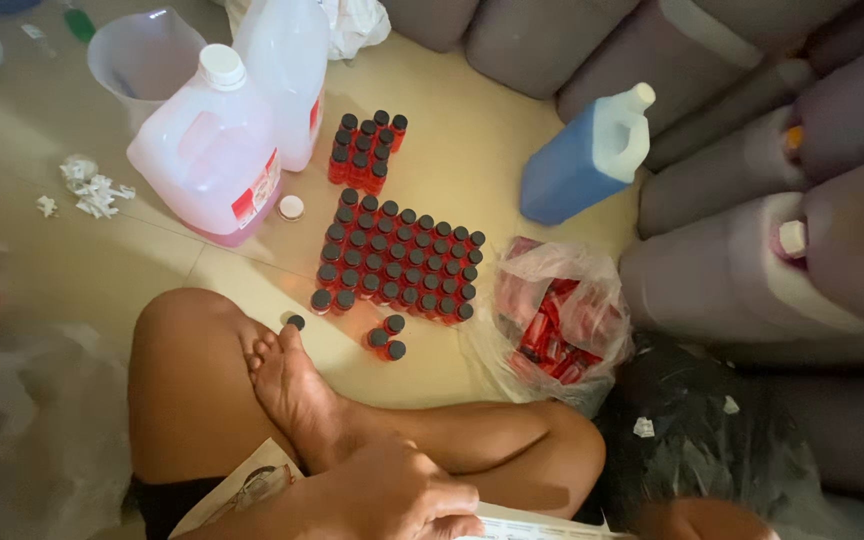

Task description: The person peels adhesive labels from a large sheet and applies them to small bottles filled with red liquid.

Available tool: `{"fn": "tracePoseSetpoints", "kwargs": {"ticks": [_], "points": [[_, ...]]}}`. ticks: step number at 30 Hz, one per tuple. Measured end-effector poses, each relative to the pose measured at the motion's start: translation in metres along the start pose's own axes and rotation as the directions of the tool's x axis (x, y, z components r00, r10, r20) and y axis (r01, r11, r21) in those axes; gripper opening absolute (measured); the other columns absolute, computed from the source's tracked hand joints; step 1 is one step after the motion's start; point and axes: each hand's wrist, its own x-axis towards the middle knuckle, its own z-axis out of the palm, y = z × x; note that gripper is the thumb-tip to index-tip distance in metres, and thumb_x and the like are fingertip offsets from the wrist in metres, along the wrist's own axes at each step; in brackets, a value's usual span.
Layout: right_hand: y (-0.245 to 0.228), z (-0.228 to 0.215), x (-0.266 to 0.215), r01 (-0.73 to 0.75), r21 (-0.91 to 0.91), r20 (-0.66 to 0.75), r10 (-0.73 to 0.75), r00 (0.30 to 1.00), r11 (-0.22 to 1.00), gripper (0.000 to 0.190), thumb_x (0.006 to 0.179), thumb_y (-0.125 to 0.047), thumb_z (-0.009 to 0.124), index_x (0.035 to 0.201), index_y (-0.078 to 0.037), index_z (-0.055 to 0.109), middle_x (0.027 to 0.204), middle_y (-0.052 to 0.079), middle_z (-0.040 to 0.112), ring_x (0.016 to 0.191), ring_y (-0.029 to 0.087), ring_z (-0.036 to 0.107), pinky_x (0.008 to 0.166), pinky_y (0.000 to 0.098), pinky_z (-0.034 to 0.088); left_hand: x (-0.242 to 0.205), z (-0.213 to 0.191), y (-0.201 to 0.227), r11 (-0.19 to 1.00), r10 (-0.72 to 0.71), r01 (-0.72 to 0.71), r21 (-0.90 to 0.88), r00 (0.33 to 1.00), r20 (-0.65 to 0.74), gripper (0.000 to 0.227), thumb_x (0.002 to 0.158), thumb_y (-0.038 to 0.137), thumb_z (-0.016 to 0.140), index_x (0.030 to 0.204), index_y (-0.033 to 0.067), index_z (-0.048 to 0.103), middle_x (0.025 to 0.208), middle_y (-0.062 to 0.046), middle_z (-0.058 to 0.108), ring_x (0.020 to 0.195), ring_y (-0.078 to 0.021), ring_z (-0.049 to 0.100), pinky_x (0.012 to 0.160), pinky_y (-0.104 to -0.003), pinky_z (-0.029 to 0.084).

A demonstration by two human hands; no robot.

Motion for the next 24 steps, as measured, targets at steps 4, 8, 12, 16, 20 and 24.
{"fn": "tracePoseSetpoints", "kwargs": {"ticks": [4,8,12,16,20,24], "points": [[-0.082,-0.094,0.130,-0.116,-0.652,-0.231,-0.051,0.971,0.749,0.014,0.094,-0.032,0.040,0.105,-0.024,0.044,0.104,-0.004,0.035,0.103,0.013,0.036,0.095,0.0323,0.028,-0.005,-0.001,-0.003,1.000,-0.005,0.004,-0.008,0.995,-0.100,0.035,0.105,0.037,0.060,0.077,0.0152,0.058,0.063,-0.005,0.066,0.054,-0.0318,0.060,0.053,-0.045,0.045],[-0.126,-0.011,0.215,-0.169,-0.967,-0.156,-0.084,0.984,-0.192,0.038,0.095,-0.057,0.049,0.094,-0.021,0.038,0.092,-0.001,0.028,0.091,0.018,0.031,0.091,0.0248,0.024,-0.028,-0.006,-0.036,0.994,-0.066,0.088,0.064,0.955,-0.289,0.028,0.099,0.028,0.071,0.073,0.0227,0.062,0.052,0.000,0.051,0.047,-0.0167,0.058,0.045,-0.036,0.039],[-0.106,0.064,0.196,-0.051,-0.819,0.112,-0.246,0.963,-0.571,0.033,0.090,-0.045,0.058,0.100,-0.016,0.045,0.097,0.004,0.038,0.095,0.021,0.040,0.094,0.0283,0.030,-0.038,-0.043,-0.032,0.975,-0.211,0.224,0.013,0.936,-0.281,0.041,0.105,0.041,0.058,0.072,0.0161,0.053,0.054,-0.002,0.057,0.046,-0.0205,0.051,0.048,-0.039,0.033],[-0.024,0.183,0.044,-0.039,-0.382,0.495,-0.240,0.835,-0.923,0.032,0.085,-0.029,0.069,0.108,-0.011,0.055,0.104,0.010,0.052,0.100,0.026,0.051,0.097,0.0333,0.038,-0.031,-0.038,-0.027,0.975,-0.053,0.143,0.171,0.893,-0.447,0.047,0.104,0.048,0.050,0.066,0.0205,0.057,0.048,0.010,0.045,0.044,-0.0131,0.034,0.070,-0.045,0.024],[0.097,0.230,-0.169,-0.187,0.176,0.754,0.010,0.657,-0.967,0.040,0.079,-0.012,0.080,0.115,-0.004,0.065,0.112,0.017,0.065,0.105,0.031,0.063,0.100,0.0385,0.045,-0.036,-0.017,-0.042,0.982,-0.183,0.150,-0.111,0.898,-0.401,0.045,0.107,0.040,0.051,0.070,0.0133,0.051,0.056,0.003,0.049,0.046,-0.0135,0.045,0.047,-0.030,0.033],[0.191,0.198,-0.298,-0.423,0.597,0.783,0.382,0.490,-0.682,0.052,0.073,0.005,0.090,0.123,0.002,0.074,0.119,0.024,0.078,0.110,0.037,0.074,0.104,0.0441,0.053,-0.031,0.005,-0.047,0.960,-0.272,0.214,-0.178,0.861,-0.429,0.038,0.104,0.036,0.058,0.073,0.0136,0.060,0.055,0.002,0.052,0.046,-0.0124,0.046,0.047,-0.031,0.035]]}}
